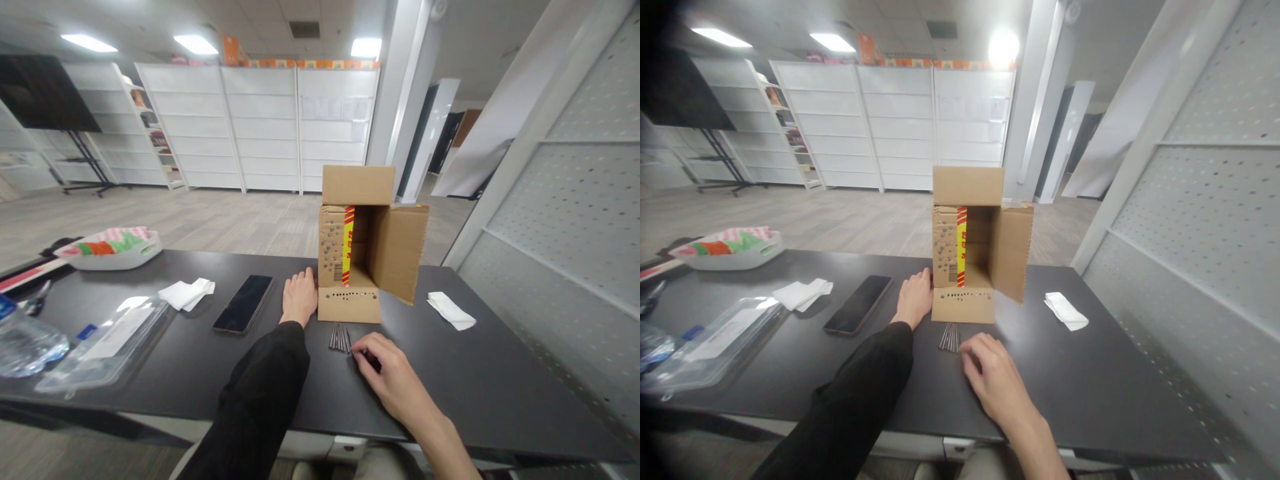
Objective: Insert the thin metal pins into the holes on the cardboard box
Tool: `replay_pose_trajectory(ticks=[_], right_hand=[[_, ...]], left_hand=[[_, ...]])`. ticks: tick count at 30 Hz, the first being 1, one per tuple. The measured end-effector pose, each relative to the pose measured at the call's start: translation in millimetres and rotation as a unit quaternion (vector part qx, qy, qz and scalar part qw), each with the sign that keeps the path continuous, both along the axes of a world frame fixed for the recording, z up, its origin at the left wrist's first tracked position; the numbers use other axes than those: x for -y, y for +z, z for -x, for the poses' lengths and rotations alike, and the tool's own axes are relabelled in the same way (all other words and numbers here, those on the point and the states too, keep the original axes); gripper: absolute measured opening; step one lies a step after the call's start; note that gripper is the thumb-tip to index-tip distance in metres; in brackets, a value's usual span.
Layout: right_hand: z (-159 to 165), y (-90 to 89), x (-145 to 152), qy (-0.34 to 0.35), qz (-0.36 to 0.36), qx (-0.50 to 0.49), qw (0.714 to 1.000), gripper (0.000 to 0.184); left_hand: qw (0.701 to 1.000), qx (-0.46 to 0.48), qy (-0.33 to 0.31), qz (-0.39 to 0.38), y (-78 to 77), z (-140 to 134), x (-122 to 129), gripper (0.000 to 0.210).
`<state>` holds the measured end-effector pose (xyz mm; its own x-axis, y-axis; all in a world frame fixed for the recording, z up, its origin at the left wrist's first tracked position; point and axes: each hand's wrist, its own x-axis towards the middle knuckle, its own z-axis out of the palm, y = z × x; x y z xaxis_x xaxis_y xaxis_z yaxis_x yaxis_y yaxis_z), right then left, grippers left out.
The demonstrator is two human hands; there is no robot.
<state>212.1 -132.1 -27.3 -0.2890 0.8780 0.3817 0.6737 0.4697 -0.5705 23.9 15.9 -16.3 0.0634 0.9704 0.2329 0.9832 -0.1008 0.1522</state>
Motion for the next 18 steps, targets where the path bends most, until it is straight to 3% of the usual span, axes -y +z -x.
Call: replay_pose_trajectory(ticks=[18], right_hand=[[3.2,-1.2,-1.0,0.016,-0.030,0.029,0.999,0.023]], left_hand=[[1.000,-0.006,0.002,0.012,4.4,-0.7,1.1,0.030]])
